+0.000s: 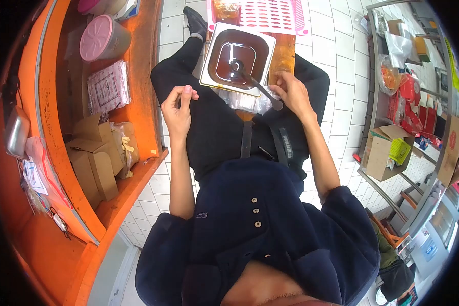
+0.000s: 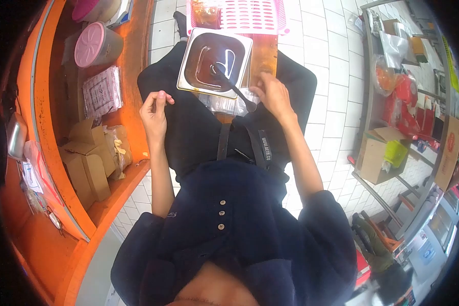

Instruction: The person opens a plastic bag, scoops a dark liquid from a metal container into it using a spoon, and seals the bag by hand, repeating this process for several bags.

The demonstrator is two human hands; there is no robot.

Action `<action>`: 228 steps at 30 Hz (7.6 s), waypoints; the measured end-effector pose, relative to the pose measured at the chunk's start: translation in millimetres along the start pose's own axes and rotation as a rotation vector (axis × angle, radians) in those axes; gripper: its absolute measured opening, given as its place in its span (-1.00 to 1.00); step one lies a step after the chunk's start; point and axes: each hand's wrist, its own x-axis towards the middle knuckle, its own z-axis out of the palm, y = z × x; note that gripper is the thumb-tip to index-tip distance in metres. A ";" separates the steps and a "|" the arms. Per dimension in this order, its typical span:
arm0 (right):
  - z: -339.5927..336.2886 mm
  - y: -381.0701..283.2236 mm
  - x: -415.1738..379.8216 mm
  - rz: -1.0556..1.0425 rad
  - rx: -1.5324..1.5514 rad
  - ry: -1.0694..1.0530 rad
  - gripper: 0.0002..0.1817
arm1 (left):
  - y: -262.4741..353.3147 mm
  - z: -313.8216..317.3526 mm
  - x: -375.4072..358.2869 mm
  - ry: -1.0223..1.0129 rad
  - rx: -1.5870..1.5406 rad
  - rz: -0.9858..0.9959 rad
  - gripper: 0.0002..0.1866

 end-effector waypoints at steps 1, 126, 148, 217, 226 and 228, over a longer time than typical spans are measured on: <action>-1.8 -3.1 -3.1 -0.092 0.012 0.060 -0.76 | 0.6 1.2 -2.5 -0.006 0.004 -0.002 -0.70; -57.4 -113.5 34.5 -0.252 -0.619 -0.076 -0.75 | -41.5 1.7 47.1 -0.444 -0.725 -0.439 -0.58; -48.2 -103.0 30.3 -0.302 -0.588 -0.066 -0.66 | -37.2 3.9 46.0 -0.443 -0.709 -0.438 -0.62; -58.2 2.4 47.5 -0.011 0.335 -0.747 -0.68 | 35.9 26.6 31.6 -0.644 -0.227 -0.180 -0.59; -64.3 -1.2 24.9 0.099 0.655 -0.722 -0.84 | 27.2 19.6 34.5 -0.566 -0.263 -0.124 -0.64; -66.7 0.1 22.4 0.069 0.684 -0.697 -0.84 | 28.2 16.9 35.9 -0.543 -0.267 -0.158 -0.62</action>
